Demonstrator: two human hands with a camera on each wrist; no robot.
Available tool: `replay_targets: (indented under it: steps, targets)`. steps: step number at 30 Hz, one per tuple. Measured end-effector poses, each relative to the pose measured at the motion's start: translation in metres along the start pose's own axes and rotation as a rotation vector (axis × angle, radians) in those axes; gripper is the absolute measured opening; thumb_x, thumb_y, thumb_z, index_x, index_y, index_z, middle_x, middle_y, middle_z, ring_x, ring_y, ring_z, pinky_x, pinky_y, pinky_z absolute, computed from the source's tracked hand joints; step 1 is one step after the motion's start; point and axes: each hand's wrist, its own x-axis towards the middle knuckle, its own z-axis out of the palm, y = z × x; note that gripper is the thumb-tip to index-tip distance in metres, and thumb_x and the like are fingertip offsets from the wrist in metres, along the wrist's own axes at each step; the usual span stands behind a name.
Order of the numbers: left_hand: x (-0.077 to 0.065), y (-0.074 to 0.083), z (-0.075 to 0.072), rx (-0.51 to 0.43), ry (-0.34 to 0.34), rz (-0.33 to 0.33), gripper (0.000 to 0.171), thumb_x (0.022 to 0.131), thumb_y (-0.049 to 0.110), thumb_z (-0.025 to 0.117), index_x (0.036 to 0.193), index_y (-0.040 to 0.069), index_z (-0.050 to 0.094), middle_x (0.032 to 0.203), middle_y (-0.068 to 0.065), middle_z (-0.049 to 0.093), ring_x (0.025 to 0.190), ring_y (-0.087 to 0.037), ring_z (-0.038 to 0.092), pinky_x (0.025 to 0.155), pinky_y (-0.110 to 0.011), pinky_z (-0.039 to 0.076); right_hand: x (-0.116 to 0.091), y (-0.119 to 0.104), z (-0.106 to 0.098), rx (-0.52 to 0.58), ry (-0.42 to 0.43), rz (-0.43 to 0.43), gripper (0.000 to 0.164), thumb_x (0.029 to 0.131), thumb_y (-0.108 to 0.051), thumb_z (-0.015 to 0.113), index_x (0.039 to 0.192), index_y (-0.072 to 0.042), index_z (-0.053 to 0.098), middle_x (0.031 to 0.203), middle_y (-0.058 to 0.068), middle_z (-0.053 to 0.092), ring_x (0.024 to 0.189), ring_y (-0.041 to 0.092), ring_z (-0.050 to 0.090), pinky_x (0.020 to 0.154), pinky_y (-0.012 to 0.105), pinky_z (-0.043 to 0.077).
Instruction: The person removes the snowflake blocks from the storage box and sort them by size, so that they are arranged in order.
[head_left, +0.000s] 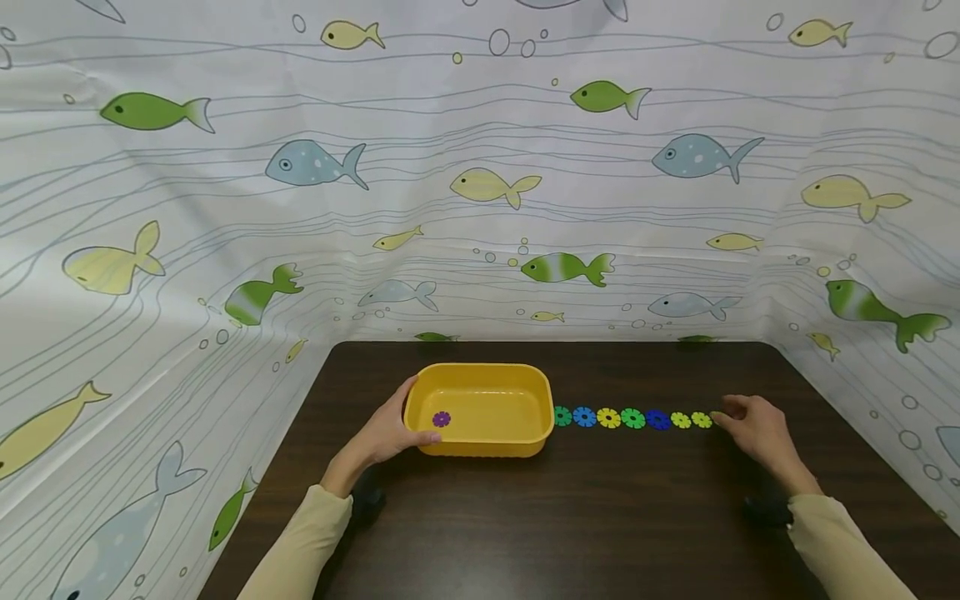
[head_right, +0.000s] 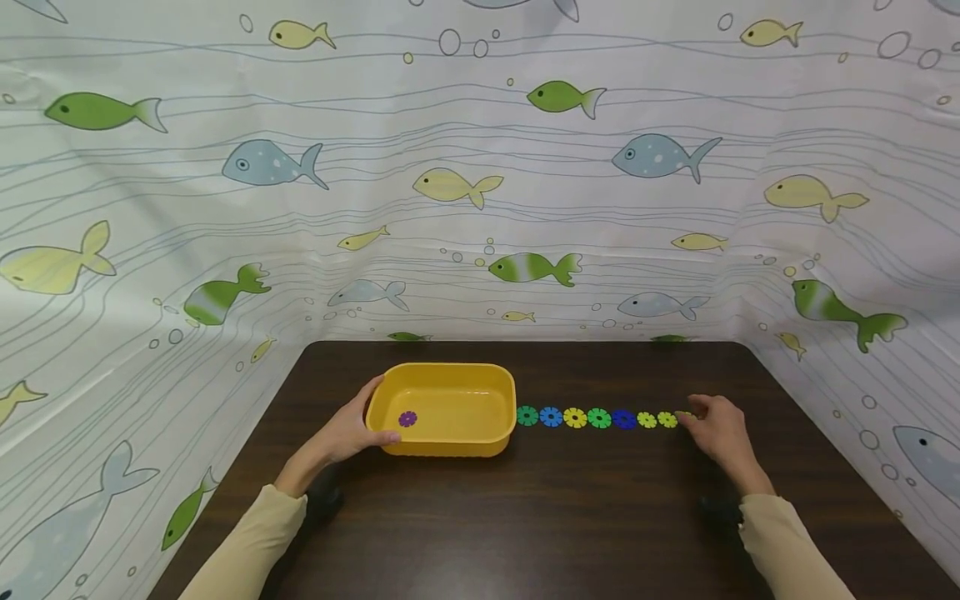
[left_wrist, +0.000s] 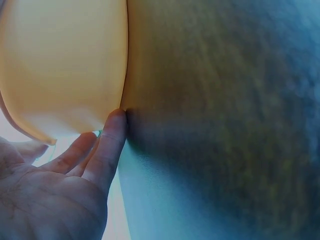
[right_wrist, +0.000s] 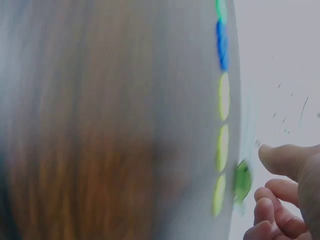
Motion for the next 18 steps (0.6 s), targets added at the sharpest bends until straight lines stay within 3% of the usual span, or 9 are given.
replay_targets:
  steps: [11, 18]
  targets:
    - [-0.001, -0.001, 0.0, 0.007, 0.002, -0.013, 0.123, 0.082, 0.044, 0.093, 0.174, 0.014, 0.018, 0.161, -0.017, 0.052, 0.131, -0.032, 0.065, 0.119, -0.052, 0.055, -0.007, -0.078, 0.008, 0.065, 0.051, -0.137, 0.047, 0.099, -0.017, 0.08, 0.133, 0.012, 0.068, 0.118, 0.034, 0.069, 0.098, 0.043, 0.069, 0.086, 0.066, 0.059]
    - [0.0, 0.0, -0.002, -0.001, -0.003, 0.009, 0.121, 0.083, 0.042, 0.093, 0.173, 0.011, 0.019, 0.159, -0.019, 0.053, 0.129, -0.031, 0.066, 0.119, -0.053, 0.056, -0.011, -0.133, 0.018, 0.122, 0.051, -0.188, 0.043, 0.096, -0.016, 0.084, 0.129, 0.008, 0.073, 0.118, 0.028, 0.072, 0.097, 0.036, 0.071, 0.085, 0.057, 0.062]
